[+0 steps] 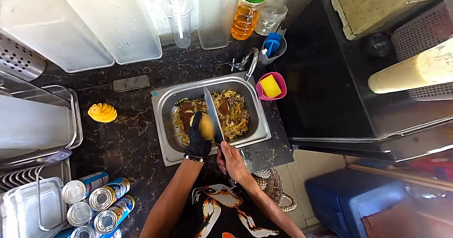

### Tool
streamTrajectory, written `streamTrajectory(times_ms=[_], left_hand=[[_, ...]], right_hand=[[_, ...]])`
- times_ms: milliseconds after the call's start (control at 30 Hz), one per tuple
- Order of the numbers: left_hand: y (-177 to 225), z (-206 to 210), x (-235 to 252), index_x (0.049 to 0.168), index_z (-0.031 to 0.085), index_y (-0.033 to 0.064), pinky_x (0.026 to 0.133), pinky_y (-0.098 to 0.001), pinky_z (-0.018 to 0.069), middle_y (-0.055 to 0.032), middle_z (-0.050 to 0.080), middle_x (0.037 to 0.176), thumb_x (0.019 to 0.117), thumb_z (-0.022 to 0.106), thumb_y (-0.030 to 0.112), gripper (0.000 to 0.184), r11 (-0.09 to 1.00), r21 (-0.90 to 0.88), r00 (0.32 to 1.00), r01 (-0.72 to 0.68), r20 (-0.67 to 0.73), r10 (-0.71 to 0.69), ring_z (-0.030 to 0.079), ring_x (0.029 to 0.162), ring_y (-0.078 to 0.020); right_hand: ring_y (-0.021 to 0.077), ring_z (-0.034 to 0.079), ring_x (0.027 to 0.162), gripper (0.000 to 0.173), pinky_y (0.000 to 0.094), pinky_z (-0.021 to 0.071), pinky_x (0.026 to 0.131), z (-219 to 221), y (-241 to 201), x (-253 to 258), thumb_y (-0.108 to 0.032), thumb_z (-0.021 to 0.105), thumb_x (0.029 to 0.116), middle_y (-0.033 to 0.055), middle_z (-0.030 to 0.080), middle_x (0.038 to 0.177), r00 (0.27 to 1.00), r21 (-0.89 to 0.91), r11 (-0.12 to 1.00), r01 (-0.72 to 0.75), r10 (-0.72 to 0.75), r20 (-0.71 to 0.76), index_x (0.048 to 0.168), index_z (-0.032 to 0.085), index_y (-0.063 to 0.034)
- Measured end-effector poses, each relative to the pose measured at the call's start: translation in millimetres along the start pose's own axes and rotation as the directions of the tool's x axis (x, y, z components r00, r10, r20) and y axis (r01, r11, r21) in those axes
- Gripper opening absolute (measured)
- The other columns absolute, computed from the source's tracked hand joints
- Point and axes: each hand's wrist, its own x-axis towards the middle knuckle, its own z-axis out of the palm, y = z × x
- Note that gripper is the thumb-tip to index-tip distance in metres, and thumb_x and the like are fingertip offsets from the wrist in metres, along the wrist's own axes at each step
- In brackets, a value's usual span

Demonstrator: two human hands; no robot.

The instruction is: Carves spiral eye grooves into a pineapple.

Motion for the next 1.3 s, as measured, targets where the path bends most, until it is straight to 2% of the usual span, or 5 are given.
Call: streamTrajectory(times_ms=[500,700,833,1067,1300], left_hand=[[0.2,0.8,-9.4,0.137,0.055,0.0189,0.087,-0.0405,0.0575,-0.0064,0.066,0.119,0.0989,0.064,0.039,0.044,0.984,0.106,0.989,-0.146,0.018,0.145,0.066,0.104,-0.0185],[11.5,3.2,-2.7,0.136,0.053,0.0202,0.085,-0.04,0.0571,-0.0047,0.065,0.115,0.1006,0.058,0.047,0.044,0.988,0.071,0.99,-0.136,-0.015,0.137,0.065,0.101,-0.0175],[16.8,10.8,10.3,0.133,0.054,0.0125,0.082,-0.0415,0.0577,-0.0095,0.066,0.109,0.1018,0.06,0.036,0.039,0.986,0.016,0.979,-0.167,-0.116,0.168,0.066,0.095,-0.0205],[14.3,11.6,12.0,0.133,0.052,0.0106,0.083,-0.0408,0.0581,-0.0105,0.066,0.107,0.1032,0.059,0.033,0.038,0.977,0.028,0.972,-0.212,-0.092,0.214,0.067,0.094,-0.0203],[12.2,13.3,14.4,0.14,0.049,0.0103,0.088,-0.0423,0.0571,-0.0118,0.064,0.118,0.1014,0.062,0.034,0.047,0.97,0.086,0.959,-0.227,-0.151,0.238,0.066,0.103,-0.0216]], right_hand=[[0.0074,0.042,0.042,0.052,0.0233,0.0399,0.04,11.1,-2.4,21.4,-0.041,0.023,0.1112,-0.0044,0.044,0.056,0.993,-0.057,0.994,0.088,-0.093,-0.077,0.081,0.052,-0.0106],[0.0081,0.044,0.045,0.051,0.0266,0.0404,0.044,12.2,-0.1,22.4,-0.039,0.027,0.1113,-0.0044,0.045,0.057,0.971,-0.254,0.948,0.189,-0.219,-0.096,0.08,0.055,-0.0106],[0.0086,0.046,0.048,0.051,0.0282,0.0423,0.047,11.7,2.5,19.4,-0.04,0.029,0.1116,-0.0037,0.046,0.059,0.972,-0.316,0.93,0.189,-0.223,-0.073,0.083,0.058,-0.0099],[0.0095,0.048,0.051,0.052,0.0297,0.0441,0.05,12.1,7.6,21.0,-0.042,0.029,0.1113,-0.0037,0.046,0.059,0.971,-0.36,0.915,0.181,-0.224,-0.082,0.084,0.06,-0.0103],[0.0135,0.054,0.055,0.052,0.0345,0.0469,0.054,15.4,3.5,14.6,-0.041,0.03,0.1111,-0.0012,0.05,0.061,0.967,-0.545,0.83,0.12,-0.223,-0.127,0.092,0.064,-0.0076]])
